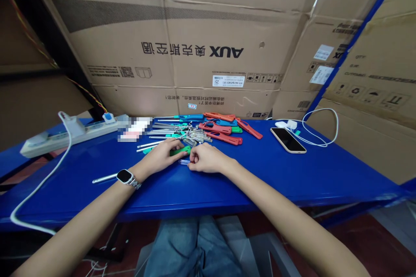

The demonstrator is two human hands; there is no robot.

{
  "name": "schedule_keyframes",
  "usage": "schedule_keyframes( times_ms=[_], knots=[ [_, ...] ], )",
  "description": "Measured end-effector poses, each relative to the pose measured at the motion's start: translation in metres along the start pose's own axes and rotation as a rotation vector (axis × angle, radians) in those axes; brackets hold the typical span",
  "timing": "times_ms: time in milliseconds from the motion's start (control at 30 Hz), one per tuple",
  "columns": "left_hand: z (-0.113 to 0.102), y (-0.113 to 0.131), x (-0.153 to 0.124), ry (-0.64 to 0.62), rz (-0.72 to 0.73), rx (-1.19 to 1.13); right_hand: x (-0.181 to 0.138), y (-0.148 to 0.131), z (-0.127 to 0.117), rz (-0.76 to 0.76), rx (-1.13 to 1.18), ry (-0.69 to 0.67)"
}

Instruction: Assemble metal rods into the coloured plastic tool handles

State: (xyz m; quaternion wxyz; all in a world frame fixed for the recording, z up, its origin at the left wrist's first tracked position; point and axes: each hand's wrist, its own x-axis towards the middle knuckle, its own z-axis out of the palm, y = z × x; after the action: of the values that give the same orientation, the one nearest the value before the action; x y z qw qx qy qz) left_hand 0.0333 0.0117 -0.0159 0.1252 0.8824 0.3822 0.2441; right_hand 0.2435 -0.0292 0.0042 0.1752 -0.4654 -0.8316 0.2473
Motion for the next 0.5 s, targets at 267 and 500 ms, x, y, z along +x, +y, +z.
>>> schedule_keyframes(
  times_ms=[267,500],
  knots=[
    [-0.003,0.002,0.0,-0.03,0.013,-0.059,0.029,0.017,-0.025,-0.012,0.698,0.231],
    [-0.002,0.001,0.0,-0.053,0.013,-0.099,0.049,0.008,-0.001,-0.195,0.744,0.525]
  ],
)
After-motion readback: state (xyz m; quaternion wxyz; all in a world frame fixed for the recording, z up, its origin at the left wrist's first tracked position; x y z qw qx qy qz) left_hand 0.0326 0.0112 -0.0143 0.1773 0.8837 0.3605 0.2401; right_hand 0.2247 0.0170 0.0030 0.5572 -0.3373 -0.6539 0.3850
